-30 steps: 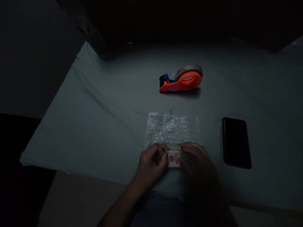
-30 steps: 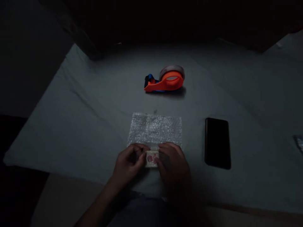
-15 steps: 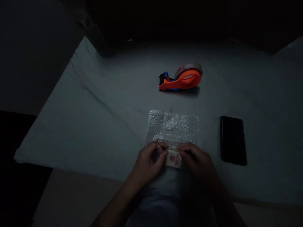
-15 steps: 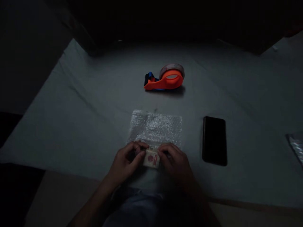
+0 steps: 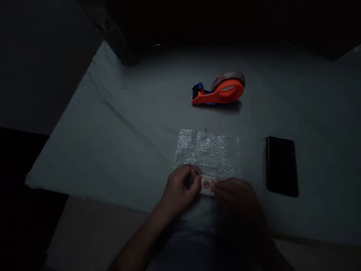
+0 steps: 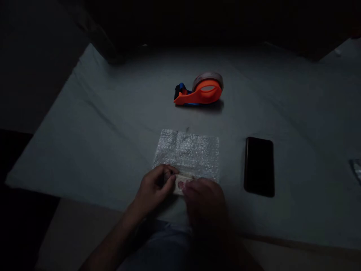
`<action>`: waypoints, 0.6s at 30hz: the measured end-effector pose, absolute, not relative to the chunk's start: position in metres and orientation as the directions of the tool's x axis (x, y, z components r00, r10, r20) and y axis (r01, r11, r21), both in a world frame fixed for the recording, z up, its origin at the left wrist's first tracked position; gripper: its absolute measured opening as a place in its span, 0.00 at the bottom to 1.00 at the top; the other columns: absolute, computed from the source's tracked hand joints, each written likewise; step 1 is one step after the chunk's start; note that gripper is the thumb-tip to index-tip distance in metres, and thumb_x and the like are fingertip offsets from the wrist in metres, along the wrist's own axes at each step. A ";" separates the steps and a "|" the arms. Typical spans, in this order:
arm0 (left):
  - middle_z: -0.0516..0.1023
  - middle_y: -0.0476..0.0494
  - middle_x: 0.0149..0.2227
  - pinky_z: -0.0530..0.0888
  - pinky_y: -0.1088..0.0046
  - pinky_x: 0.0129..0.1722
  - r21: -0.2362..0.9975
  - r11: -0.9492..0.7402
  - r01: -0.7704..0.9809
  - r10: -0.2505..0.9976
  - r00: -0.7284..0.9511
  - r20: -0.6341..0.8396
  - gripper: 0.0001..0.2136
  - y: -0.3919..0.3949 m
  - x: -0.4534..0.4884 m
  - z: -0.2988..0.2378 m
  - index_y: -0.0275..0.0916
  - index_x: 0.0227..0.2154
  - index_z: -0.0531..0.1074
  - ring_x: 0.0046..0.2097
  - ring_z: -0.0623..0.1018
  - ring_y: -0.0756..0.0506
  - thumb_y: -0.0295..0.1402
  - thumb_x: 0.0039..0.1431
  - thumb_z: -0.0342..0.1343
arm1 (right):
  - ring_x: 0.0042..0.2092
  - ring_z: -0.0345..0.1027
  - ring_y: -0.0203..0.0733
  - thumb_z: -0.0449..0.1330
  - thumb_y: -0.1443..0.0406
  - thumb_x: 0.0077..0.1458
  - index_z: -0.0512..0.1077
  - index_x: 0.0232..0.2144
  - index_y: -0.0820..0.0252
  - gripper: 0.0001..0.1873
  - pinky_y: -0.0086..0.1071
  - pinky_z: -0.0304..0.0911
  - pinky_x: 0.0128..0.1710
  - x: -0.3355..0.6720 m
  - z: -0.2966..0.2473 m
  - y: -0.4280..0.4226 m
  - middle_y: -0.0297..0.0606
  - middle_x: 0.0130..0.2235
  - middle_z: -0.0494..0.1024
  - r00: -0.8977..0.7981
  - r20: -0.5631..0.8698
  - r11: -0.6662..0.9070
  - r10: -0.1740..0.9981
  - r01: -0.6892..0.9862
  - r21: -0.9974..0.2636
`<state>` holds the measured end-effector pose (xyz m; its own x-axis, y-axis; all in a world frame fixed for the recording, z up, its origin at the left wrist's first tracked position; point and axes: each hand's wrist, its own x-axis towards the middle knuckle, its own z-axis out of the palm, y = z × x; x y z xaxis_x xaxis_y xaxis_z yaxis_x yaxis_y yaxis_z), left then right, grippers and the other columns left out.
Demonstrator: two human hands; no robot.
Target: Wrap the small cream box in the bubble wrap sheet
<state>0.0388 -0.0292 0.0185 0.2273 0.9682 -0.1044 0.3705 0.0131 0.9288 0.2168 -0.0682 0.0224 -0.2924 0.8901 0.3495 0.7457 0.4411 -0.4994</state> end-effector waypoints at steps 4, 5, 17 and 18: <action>0.75 0.48 0.34 0.70 0.73 0.41 0.902 0.069 0.426 0.970 0.184 -0.161 0.04 -0.026 0.019 0.030 0.38 0.32 0.69 0.38 0.75 0.49 0.33 0.61 0.54 | 0.45 0.67 0.43 0.53 0.70 0.58 0.71 0.44 0.65 0.12 0.37 0.63 0.46 0.204 0.029 -0.075 0.43 0.41 0.77 -0.401 0.331 0.509 0.854 0.773 -0.378; 0.74 0.48 0.34 0.70 0.73 0.40 0.874 0.082 0.480 0.976 0.139 -0.168 0.05 -0.026 0.012 0.033 0.38 0.33 0.70 0.38 0.75 0.49 0.34 0.61 0.55 | 0.45 0.67 0.44 0.54 0.70 0.58 0.71 0.44 0.64 0.13 0.38 0.63 0.46 0.202 0.030 -0.075 0.43 0.41 0.76 -0.420 0.312 0.514 0.852 0.783 -0.350; 0.74 0.44 0.42 0.70 0.71 0.42 0.788 0.279 0.548 0.887 0.168 -0.431 0.12 -0.031 -0.010 0.041 0.38 0.34 0.71 0.44 0.74 0.46 0.43 0.58 0.55 | 0.48 0.64 0.48 0.58 0.63 0.57 0.69 0.51 0.52 0.18 0.62 0.45 0.59 0.194 0.026 -0.084 0.43 0.46 0.73 -0.411 0.189 0.443 0.892 0.878 -0.183; 0.74 0.46 0.36 0.69 0.72 0.38 0.776 0.306 0.552 0.863 0.184 -0.471 0.13 -0.029 -0.008 0.039 0.38 0.33 0.71 0.39 0.74 0.47 0.44 0.58 0.54 | 0.48 0.64 0.48 0.59 0.63 0.57 0.69 0.52 0.52 0.19 0.62 0.45 0.59 0.194 0.026 -0.085 0.43 0.46 0.73 -0.409 0.191 0.441 0.892 0.879 -0.181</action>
<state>-0.0081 -0.0288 0.0390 0.1841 0.8626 -0.4713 0.5522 0.3059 0.7755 0.1940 -0.0850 0.0258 -0.4087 0.8924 0.1914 0.8789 0.4413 -0.1810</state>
